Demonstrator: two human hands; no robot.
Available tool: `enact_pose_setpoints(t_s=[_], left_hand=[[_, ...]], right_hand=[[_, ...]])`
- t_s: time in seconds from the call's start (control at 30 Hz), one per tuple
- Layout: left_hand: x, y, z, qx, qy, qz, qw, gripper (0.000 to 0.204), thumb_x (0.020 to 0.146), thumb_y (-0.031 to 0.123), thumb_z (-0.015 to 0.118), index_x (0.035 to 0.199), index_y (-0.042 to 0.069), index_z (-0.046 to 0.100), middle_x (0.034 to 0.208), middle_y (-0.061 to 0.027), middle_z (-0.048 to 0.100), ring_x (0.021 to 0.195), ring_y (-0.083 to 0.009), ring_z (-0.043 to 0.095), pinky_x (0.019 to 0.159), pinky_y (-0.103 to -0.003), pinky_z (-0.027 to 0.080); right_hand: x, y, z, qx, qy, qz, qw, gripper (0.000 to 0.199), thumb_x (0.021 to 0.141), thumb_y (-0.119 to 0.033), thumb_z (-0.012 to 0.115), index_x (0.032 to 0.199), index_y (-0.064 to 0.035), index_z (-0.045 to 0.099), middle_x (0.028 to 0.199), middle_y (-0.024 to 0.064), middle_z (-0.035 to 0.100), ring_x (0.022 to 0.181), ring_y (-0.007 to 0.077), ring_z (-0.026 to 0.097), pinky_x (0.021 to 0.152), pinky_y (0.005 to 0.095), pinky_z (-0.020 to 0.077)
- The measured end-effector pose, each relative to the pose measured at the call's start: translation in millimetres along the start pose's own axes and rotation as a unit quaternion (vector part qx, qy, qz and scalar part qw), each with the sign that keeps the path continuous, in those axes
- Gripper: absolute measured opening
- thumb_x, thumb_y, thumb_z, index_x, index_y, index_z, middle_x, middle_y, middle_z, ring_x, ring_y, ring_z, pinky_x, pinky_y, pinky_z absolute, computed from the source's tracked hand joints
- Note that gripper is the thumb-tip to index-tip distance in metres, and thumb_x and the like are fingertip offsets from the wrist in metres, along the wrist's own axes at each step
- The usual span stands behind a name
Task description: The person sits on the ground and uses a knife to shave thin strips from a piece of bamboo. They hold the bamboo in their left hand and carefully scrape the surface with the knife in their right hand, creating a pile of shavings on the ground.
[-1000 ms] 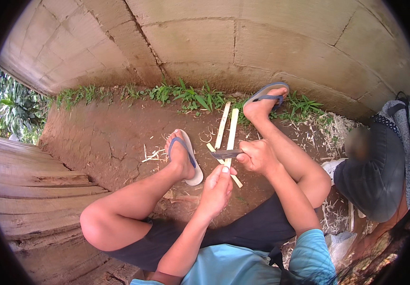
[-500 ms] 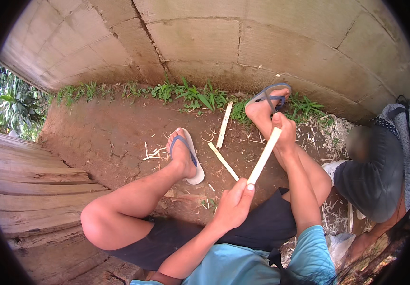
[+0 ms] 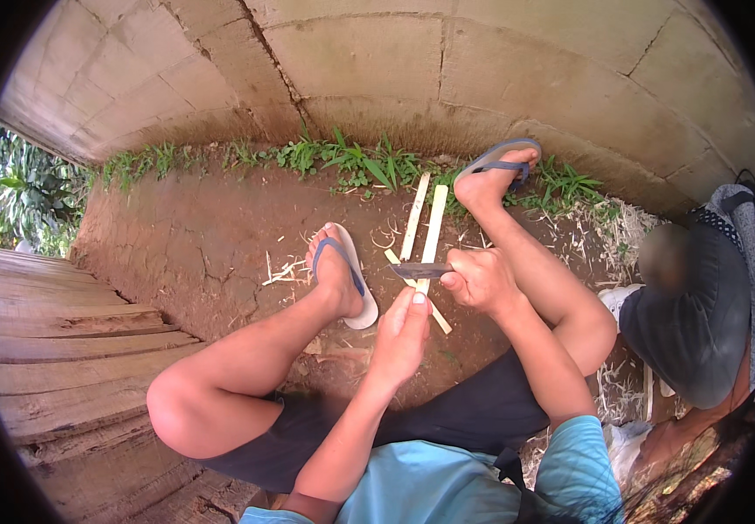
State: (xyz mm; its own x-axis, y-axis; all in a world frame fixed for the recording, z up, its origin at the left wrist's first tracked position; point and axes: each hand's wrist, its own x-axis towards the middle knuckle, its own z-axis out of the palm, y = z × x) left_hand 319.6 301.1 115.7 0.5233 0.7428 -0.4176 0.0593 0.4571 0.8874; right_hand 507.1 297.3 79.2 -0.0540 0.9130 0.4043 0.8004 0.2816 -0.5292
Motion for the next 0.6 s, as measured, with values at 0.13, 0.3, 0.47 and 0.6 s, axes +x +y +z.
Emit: enact_pose_setpoints(t_s=[0.13, 0.3, 0.47, 0.6], left_hand=[[1, 1, -3, 0.16, 0.039, 0.058, 0.985, 0.029, 0.098, 0.029, 0.041, 0.091, 0.003, 0.052, 0.057, -0.0104, 0.049, 0.051, -0.017, 0.049, 0.05, -0.036, 0.038], [-3, 8, -1, 0.205, 0.049, 0.057, 0.976, 0.025, 0.097, 0.024, 0.042, 0.092, 0.002, 0.052, 0.055, -0.0163, 0.048, 0.05, -0.0245, 0.051, 0.052, -0.038, 0.039], [-6, 5, 4, 0.188, 0.041, 0.05, 0.98, 0.025, 0.096, 0.023, 0.042, 0.087, 0.002, 0.049, 0.054, -0.0156, 0.047, 0.049, -0.0258, 0.05, 0.051, -0.039, 0.038], [-2, -1, 9, 0.162, 0.046, 0.059, 0.984, 0.028, 0.097, 0.024, 0.042, 0.082, 0.001, 0.047, 0.054, -0.014, 0.046, 0.047, -0.0241, 0.048, 0.05, -0.039, 0.037]], right_hand=[[-3, 6, 3, -0.021, 0.029, -0.018, 0.999, 0.056, 0.091, -0.056, 0.043, 0.064, -0.0077, 0.044, 0.051, 0.0115, 0.048, 0.046, 0.0324, 0.054, 0.041, 0.0407, 0.0416], [2, 15, 6, -0.083, 0.096, -0.017, 0.992, 0.055, 0.095, -0.052, 0.038, 0.063, -0.007, 0.043, 0.051, 0.0126, 0.046, 0.047, 0.0335, 0.053, 0.043, 0.0411, 0.042], [14, 40, -15, -0.147, 0.162, 0.043, 0.975, 0.055, 0.097, -0.048, 0.035, 0.064, -0.0058, 0.046, 0.054, 0.0154, 0.05, 0.052, 0.0371, 0.055, 0.047, 0.0437, 0.0432], [11, 42, -8, -0.161, 0.136, 0.216, 0.953, 0.059, 0.098, -0.049, 0.031, 0.071, -0.0018, 0.055, 0.058, 0.0184, 0.055, 0.058, 0.042, 0.057, 0.055, 0.0487, 0.0449]])
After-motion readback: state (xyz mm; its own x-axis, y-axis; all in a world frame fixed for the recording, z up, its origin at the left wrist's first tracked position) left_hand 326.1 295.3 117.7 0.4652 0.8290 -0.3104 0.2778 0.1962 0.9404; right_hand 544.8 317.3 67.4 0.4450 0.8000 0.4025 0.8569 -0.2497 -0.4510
